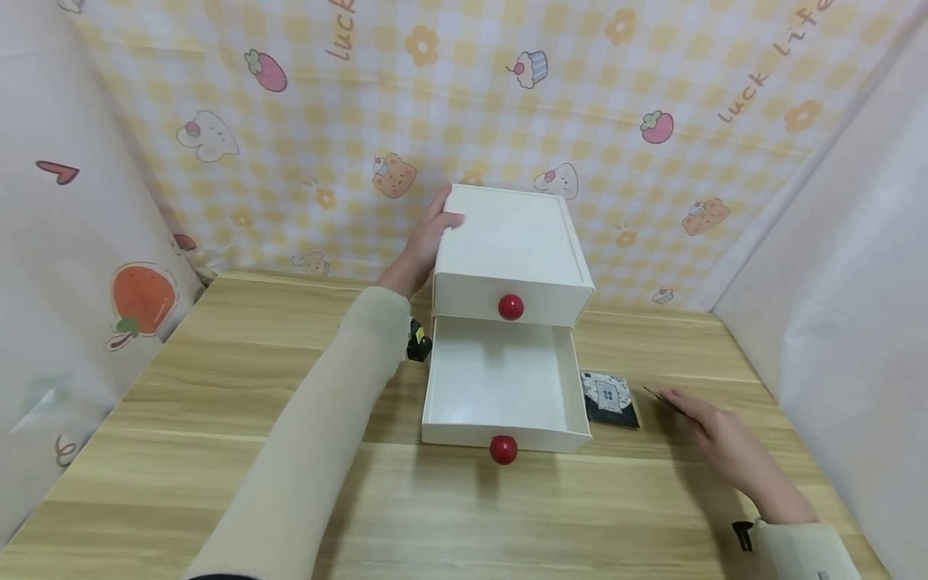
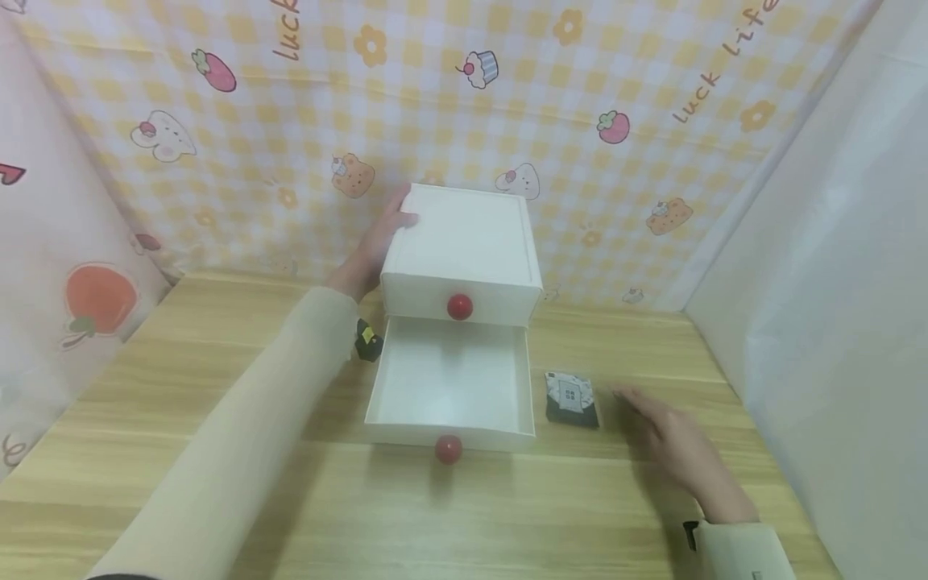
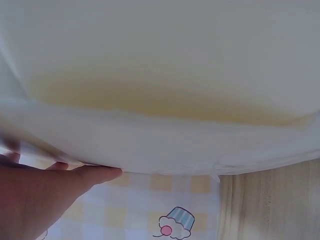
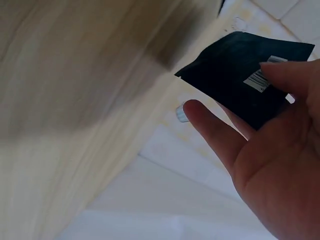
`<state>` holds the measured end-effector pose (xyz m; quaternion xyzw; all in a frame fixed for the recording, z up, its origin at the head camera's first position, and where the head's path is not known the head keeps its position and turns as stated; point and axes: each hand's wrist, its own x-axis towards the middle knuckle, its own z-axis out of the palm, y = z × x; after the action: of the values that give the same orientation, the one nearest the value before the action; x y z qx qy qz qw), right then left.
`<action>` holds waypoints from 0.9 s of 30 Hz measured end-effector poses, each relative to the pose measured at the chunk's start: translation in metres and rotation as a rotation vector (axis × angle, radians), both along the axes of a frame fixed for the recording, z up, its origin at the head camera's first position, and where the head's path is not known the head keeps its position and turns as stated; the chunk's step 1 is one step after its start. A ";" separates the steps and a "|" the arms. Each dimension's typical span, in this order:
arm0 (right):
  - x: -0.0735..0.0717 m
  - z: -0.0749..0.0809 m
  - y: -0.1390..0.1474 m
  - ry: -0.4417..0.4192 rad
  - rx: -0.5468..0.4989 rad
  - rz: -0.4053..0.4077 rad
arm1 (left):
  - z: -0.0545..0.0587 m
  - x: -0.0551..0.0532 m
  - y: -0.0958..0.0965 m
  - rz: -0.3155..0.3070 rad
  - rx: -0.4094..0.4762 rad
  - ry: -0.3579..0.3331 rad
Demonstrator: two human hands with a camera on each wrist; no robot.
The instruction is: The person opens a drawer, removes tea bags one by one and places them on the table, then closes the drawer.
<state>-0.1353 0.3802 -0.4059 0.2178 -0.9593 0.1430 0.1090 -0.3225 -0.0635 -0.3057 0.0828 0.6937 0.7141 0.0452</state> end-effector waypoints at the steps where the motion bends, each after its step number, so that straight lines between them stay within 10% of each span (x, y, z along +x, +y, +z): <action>1: -0.001 -0.002 0.001 -0.008 0.004 0.001 | 0.000 0.001 0.000 0.002 -0.004 -0.001; 27: -0.003 -0.012 0.000 -0.276 -0.004 -0.055 | 0.002 0.001 0.001 0.018 0.005 0.005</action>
<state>-0.1380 0.3807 -0.4182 0.1693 -0.9705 0.1707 -0.0197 -0.3215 -0.0626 -0.3040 0.0784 0.6929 0.7158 0.0366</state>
